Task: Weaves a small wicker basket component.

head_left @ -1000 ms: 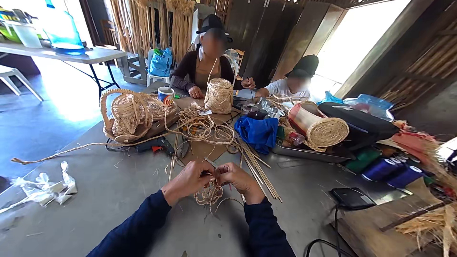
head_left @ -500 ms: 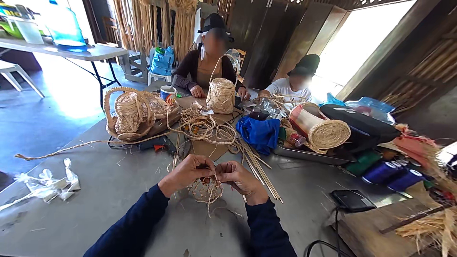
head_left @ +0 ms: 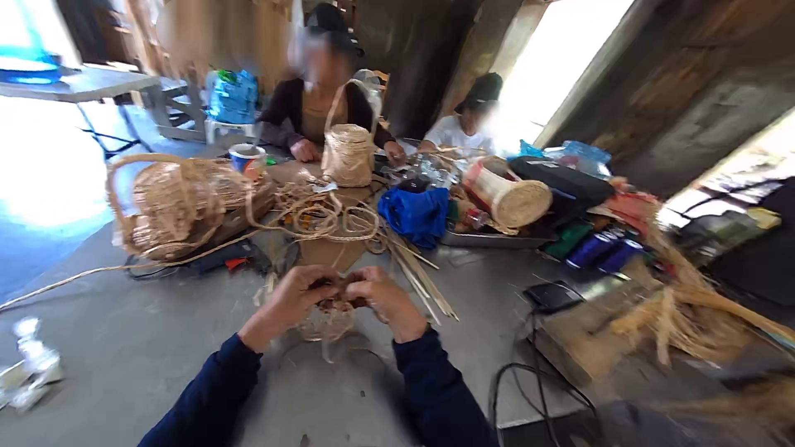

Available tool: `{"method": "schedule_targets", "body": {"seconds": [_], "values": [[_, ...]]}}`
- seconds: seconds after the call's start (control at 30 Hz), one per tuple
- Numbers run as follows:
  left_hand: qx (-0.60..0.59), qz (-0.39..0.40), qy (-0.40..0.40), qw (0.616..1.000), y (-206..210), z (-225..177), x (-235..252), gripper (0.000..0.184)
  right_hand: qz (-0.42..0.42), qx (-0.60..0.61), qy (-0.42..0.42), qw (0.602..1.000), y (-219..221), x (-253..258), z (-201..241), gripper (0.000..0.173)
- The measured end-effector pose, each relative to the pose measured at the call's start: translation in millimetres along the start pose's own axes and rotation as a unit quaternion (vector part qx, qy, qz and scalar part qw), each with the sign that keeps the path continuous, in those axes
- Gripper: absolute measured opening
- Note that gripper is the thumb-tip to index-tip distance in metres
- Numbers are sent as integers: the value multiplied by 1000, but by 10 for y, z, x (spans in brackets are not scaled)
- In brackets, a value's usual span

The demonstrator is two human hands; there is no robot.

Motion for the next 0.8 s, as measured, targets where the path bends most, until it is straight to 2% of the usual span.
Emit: {"method": "schedule_targets", "body": {"seconds": [0.07, 0.13, 0.27, 0.37, 0.47, 0.53, 0.6, 0.73, 0.8], "values": [[77, -17, -3, 997, -23, 39, 4, 12, -15, 4, 19, 1000, -17, 32, -56, 13], [104, -21, -5, 994, -15, 116, 2, 14, -18, -9, 29, 999, -35, 40, -99, 13], [90, 32, -22, 995, 62, 275, -7, 17, 4, -183, -33, 983, -20, 42, 41, 16], [46, 55, -26, 997, 65, 339, -11, 18, -39, -277, -95, 955, 25, 11, 181, 18], [-22, 82, -38, 996, 38, 466, 3, 17, -66, -202, -69, 975, -3, 33, 115, 31], [-67, 90, -31, 993, 22, 523, 20, 22, -42, -71, -13, 997, -4, 52, 1, 28], [-108, 95, -29, 989, 27, 543, 29, 25, -16, 34, 18, 999, 10, 24, -62, 27], [-153, 71, -38, 985, 88, 400, -7, 28, 57, -14, -97, 994, 44, -54, 132, 32], [-187, 44, -35, 981, 89, 354, -13, 25, 59, -42, -122, 990, 39, -66, 197, 35]]}}
Point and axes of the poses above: each hand's wrist, its own x-axis towards the middle knuckle, its own y-axis out of the palm, z = x × y, the point moved 10 cm from there along x, towards the middle knuckle, and after that the axes turned 10 degrees about x, right-handed, at the moved point
